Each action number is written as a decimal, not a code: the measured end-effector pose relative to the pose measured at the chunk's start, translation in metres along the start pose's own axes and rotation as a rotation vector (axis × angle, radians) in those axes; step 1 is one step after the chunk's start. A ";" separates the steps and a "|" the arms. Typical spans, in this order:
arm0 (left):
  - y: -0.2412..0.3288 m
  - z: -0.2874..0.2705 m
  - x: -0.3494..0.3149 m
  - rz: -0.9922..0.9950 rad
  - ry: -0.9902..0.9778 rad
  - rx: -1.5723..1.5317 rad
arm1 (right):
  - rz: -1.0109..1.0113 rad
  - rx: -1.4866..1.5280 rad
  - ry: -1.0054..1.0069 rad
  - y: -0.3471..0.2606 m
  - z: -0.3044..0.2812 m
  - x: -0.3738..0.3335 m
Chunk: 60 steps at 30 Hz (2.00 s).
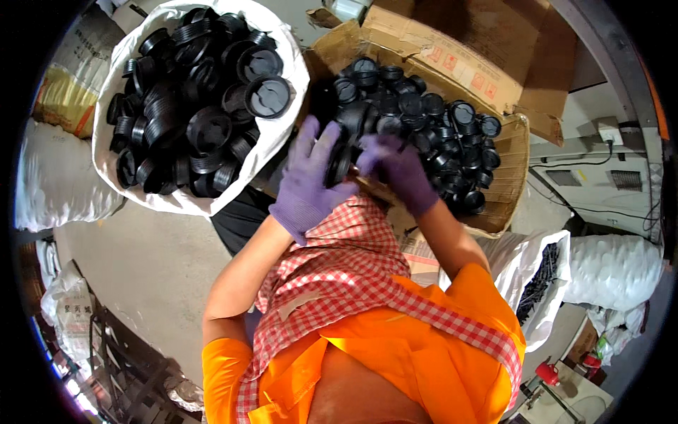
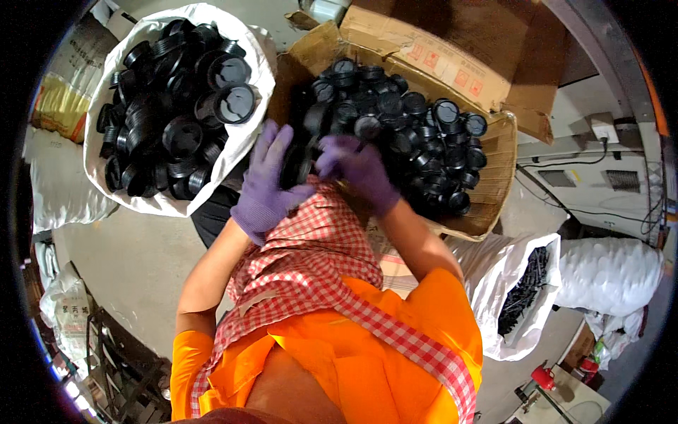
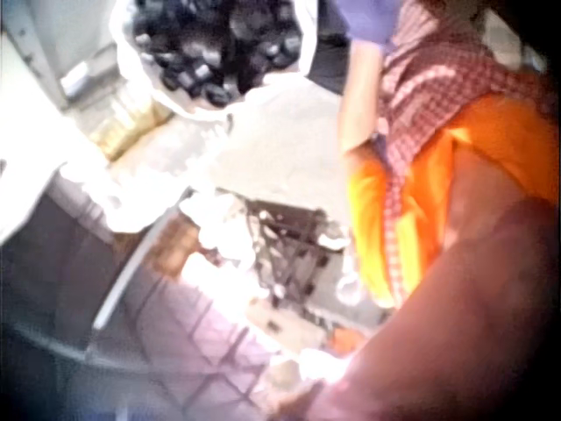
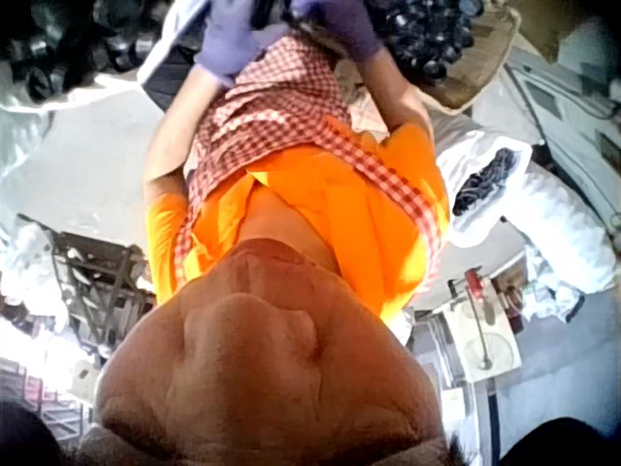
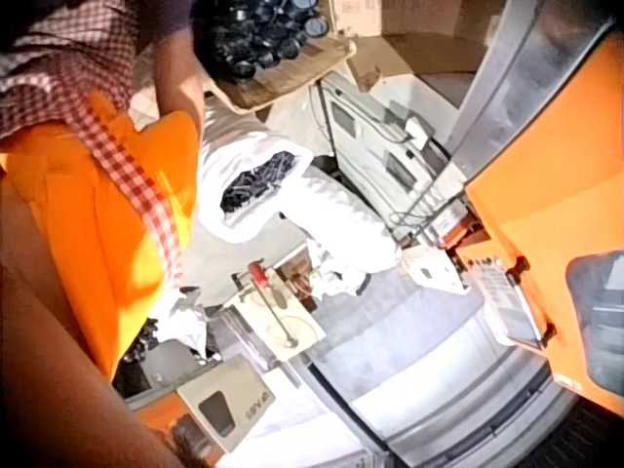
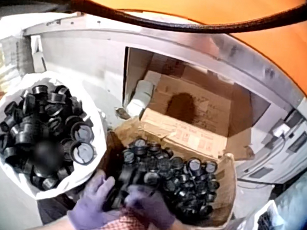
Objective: The person, wearing gloves, sorts through a collection of black plastic lids from a large bag and places them into a cardboard box.
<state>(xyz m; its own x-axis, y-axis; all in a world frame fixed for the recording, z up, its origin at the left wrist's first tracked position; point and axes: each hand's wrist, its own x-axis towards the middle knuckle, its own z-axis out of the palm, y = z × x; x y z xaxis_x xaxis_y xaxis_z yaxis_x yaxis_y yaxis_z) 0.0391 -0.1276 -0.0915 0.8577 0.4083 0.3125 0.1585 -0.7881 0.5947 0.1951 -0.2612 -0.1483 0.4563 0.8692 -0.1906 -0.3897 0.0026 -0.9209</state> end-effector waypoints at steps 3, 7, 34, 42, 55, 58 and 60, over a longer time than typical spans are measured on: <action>-0.021 0.019 -0.011 -0.408 -0.082 -0.737 | 0.045 -0.197 0.140 -0.017 0.014 -0.037; -0.034 0.008 -0.035 -0.664 -0.297 -1.094 | -0.786 -1.031 -0.209 -0.024 -0.001 -0.042; 0.008 -0.020 -0.045 -0.642 -0.235 -1.394 | -0.301 -0.034 -0.162 -0.024 0.075 -0.003; -0.008 -0.050 -0.021 0.054 0.122 0.072 | -0.540 -1.174 0.523 0.106 -0.063 0.074; 0.000 -0.094 0.052 0.296 0.157 0.164 | 0.426 -1.861 0.340 0.159 -0.141 0.143; -0.001 -0.029 0.023 0.312 -0.051 0.126 | -0.063 -1.133 0.597 0.143 -0.119 0.108; 0.007 0.006 0.017 0.348 -0.053 0.334 | -0.164 -0.028 0.618 0.128 -0.077 0.075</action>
<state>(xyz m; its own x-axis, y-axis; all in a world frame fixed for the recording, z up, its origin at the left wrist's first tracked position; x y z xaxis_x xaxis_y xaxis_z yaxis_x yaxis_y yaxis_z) 0.0573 -0.1290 -0.0867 0.9099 0.0771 0.4076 -0.0015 -0.9820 0.1890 0.2414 -0.2337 -0.3064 0.8886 0.4132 -0.1993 -0.2582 0.0913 -0.9618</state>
